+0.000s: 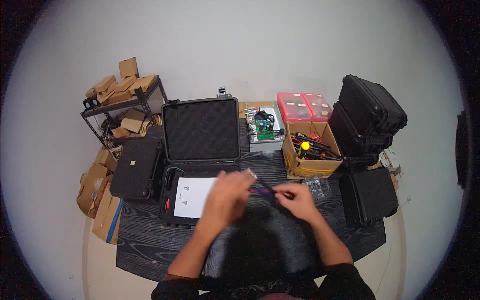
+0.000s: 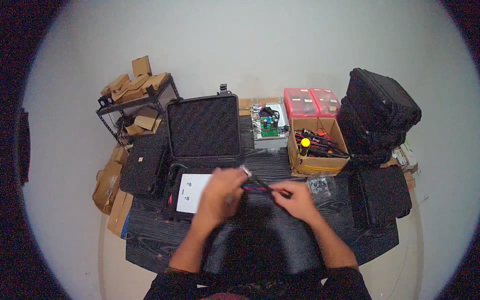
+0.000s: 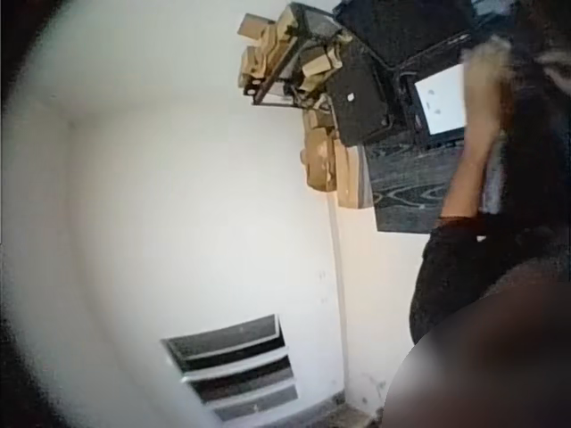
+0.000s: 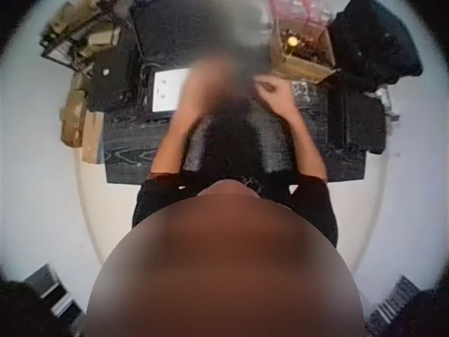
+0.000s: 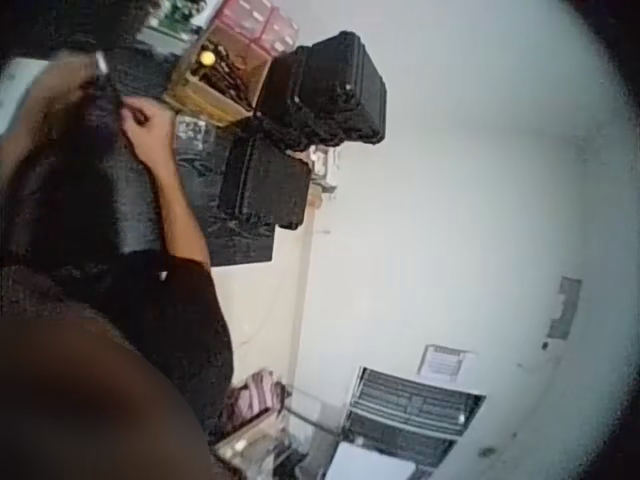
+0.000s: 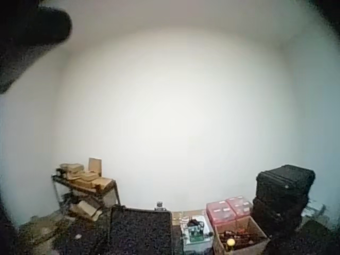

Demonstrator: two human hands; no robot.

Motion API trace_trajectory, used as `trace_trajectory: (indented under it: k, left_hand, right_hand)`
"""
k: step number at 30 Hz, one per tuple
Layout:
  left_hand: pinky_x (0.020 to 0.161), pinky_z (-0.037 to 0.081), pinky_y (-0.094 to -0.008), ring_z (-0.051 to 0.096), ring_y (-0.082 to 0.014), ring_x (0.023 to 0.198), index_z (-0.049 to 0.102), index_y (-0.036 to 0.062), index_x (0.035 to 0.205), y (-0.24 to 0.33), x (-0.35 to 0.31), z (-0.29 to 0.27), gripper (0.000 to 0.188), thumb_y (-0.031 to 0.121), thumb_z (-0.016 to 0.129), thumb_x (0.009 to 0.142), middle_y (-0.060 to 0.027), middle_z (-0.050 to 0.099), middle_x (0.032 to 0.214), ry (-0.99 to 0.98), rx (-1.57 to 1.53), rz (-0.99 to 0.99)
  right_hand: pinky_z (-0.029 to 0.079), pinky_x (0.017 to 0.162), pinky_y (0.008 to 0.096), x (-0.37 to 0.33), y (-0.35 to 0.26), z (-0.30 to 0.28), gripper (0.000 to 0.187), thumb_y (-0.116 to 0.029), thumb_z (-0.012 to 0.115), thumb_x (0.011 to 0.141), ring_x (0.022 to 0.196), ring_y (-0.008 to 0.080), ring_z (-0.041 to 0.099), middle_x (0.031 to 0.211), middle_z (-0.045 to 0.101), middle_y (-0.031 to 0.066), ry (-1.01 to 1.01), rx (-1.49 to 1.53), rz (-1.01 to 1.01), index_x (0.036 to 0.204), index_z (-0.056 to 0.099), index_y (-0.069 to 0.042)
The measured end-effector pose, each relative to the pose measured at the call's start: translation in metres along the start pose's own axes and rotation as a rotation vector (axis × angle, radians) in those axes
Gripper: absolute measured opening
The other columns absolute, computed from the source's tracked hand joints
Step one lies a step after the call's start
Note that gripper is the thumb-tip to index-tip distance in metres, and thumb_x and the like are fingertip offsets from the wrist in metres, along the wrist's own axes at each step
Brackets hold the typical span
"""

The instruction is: Packing electronic components and wires into protective cases and boxes.

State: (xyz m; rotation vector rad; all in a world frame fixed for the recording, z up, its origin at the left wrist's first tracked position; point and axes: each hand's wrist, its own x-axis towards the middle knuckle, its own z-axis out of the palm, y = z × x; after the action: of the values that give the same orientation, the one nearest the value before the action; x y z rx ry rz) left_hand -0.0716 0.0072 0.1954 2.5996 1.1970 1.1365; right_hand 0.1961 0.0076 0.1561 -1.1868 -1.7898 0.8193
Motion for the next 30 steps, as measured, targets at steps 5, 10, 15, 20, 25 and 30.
trace_trajectory:
  k: [5,10,15,20,25,30]
  left_hand:
    - [0.111,0.047,-0.0462,0.062,-0.0392,0.126,0.064,0.0025,0.134,-0.059,-0.013,-0.047,0.045,0.007,0.072,0.09,-0.0186,0.067,0.136,0.144,0.161,-0.22]
    - [0.113,0.045,-0.0443,0.058,-0.0405,0.131,0.056,0.0035,0.145,-0.097,-0.039,-0.069,0.059,0.007,0.074,0.089,-0.0207,0.062,0.142,0.116,0.263,-0.45]
    - [0.117,0.042,-0.0444,0.053,-0.04,0.138,0.041,0.0058,0.158,-0.114,-0.041,-0.065,0.082,0.003,0.078,0.084,-0.0225,0.052,0.153,0.134,0.258,-0.523]
    - [0.117,0.042,-0.0449,0.053,-0.0378,0.139,0.053,0.0052,0.149,-0.142,-0.055,-0.051,0.069,0.004,0.078,0.084,-0.0191,0.056,0.15,0.057,0.25,-0.555]
    - [0.118,0.039,-0.0567,0.055,-0.0341,0.137,0.066,0.0082,0.137,-0.142,-0.055,-0.044,0.049,0.011,0.076,0.088,-0.0121,0.062,0.145,-0.093,0.347,-0.578]
    - [0.119,0.035,-0.0622,0.056,-0.0322,0.135,0.068,0.0109,0.135,-0.151,-0.061,-0.041,0.046,0.015,0.075,0.09,-0.0105,0.064,0.142,-0.073,0.349,-0.558]
  right_hand:
    - [0.057,0.082,0.0285,0.064,0.0,0.042,0.026,-0.009,0.078,0.09,0.089,0.0141,0.073,0.104,0.079,0.0122,0.03,0.154,-0.071,0.115,0.078,-0.001]
    - [0.058,0.087,0.034,0.111,-0.018,0.098,0.027,-0.011,0.076,0.091,0.095,0.0238,0.075,0.108,0.079,0.0149,0.013,-0.021,-0.308,0.117,0.077,-0.001]
    - [0.058,0.092,0.0396,0.141,-0.006,0.158,0.024,-0.007,0.073,0.091,0.101,0.0317,0.073,0.11,0.077,0.0157,-0.003,-0.146,-0.575,0.114,0.077,-0.001]
    - [0.057,0.094,0.0422,0.148,-0.003,0.182,0.024,-0.003,0.068,0.088,0.107,0.0315,0.069,0.108,0.076,0.0131,-0.066,-0.294,-0.654,0.11,0.077,-0.001]
    - [0.056,0.093,0.042,0.145,-0.002,0.176,0.025,-0.007,0.069,0.087,0.103,0.0306,0.069,0.11,0.076,0.0119,-0.063,-0.45,-0.619,0.11,0.077,-0.003]
    - [0.055,0.094,0.0424,0.136,-0.006,0.177,0.03,-0.009,0.071,0.083,0.101,0.0306,0.068,0.111,0.075,0.0112,-0.1,-0.477,-0.624,0.112,0.077,-0.004]
